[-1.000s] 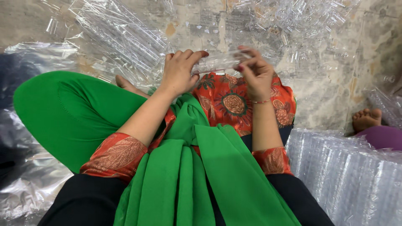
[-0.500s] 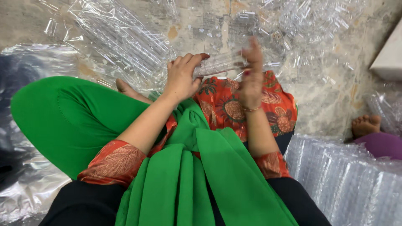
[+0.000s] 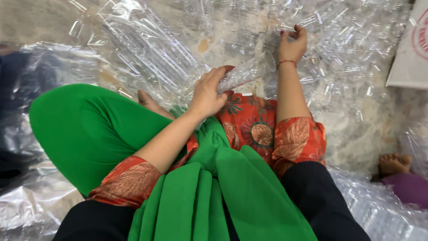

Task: The person sits on the floor and stacks clear plastic bangles into a bundle on their lap, then wraps the bundle with clear plastic film. They repeatedly pick bangles one at a time from a large pile on the floor and add them to the wrapped stack.

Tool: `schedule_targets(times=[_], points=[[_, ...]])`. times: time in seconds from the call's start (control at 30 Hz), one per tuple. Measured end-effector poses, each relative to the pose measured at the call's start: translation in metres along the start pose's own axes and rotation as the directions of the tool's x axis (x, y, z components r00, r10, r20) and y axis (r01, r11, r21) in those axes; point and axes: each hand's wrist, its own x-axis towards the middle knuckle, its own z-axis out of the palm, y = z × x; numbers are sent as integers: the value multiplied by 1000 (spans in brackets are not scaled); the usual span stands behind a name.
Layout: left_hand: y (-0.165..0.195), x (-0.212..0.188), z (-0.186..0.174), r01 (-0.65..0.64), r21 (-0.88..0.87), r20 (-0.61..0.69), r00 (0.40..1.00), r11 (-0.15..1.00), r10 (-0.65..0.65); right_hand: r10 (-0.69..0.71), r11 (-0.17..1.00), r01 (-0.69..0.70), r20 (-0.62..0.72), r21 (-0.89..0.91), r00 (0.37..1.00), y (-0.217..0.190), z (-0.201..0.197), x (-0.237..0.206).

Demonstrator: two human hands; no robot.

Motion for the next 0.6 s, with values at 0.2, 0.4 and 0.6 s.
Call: schedule_targets(times=[0.2, 0.4, 0.6], points=[[3, 1, -1, 120, 141, -87, 990, 983, -109, 148, 568, -401, 389, 719, 909, -27, -51, 18], [8, 0, -5, 145, 128, -41, 989, 981, -141, -288, 838, -61, 534, 542, 795, -90, -140, -31], [10, -2, -3, 105, 87, -58, 993, 991, -100, -276, 784, -192, 609, 590, 744, -90, -124, -9]])
